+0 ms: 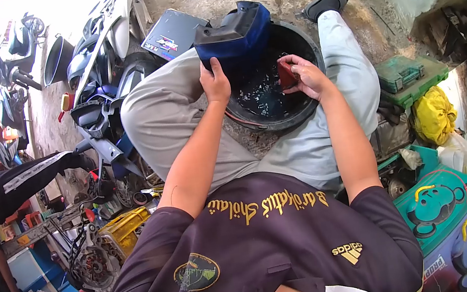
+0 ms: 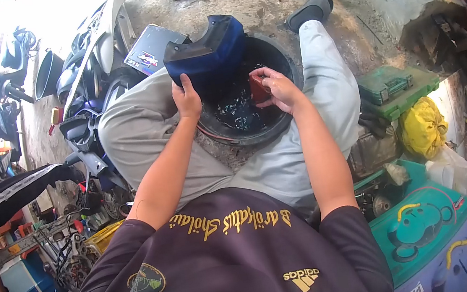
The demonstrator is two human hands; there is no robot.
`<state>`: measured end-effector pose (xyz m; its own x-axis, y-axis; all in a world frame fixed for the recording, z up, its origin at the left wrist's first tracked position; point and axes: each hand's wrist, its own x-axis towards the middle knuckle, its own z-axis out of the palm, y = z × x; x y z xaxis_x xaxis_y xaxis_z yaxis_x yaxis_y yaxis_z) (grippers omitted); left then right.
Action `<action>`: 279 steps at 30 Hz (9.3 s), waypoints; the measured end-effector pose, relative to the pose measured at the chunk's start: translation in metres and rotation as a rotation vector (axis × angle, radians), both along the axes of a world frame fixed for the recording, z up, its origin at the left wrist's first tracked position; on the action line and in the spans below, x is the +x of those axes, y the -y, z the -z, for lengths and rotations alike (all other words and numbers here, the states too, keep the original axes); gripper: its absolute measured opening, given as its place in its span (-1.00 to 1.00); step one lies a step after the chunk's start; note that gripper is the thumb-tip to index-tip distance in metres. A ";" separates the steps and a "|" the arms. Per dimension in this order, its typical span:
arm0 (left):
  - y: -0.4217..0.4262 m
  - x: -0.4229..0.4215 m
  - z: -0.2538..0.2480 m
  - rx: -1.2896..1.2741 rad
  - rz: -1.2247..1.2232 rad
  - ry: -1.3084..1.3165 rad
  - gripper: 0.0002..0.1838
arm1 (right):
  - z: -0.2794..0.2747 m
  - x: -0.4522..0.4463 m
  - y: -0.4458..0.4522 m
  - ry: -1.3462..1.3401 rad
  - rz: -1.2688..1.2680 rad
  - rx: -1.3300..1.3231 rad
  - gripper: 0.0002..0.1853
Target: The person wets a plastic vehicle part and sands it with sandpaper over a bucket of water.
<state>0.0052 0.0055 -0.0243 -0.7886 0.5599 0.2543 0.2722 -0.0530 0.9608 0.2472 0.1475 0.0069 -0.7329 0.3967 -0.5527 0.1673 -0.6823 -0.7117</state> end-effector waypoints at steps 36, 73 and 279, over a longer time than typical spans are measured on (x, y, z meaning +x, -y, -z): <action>0.027 0.018 -0.050 -0.291 0.025 0.211 -0.53 | -0.265 -0.043 -0.032 0.161 -0.445 1.144 -0.65; 0.014 0.036 -0.071 -0.044 -0.098 0.532 -0.64 | -0.208 -0.028 -0.032 0.266 -0.607 1.820 -0.75; 0.080 -0.055 -0.032 -0.786 0.137 -0.459 0.31 | -0.047 -0.063 0.131 -0.147 -0.903 1.775 -0.52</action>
<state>-0.0503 -0.0745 0.0073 -0.6184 0.7852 0.0329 0.6753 0.5096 0.5332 0.1846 0.0164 0.0538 -0.9932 -0.1091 0.0413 -0.1164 0.9036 -0.4123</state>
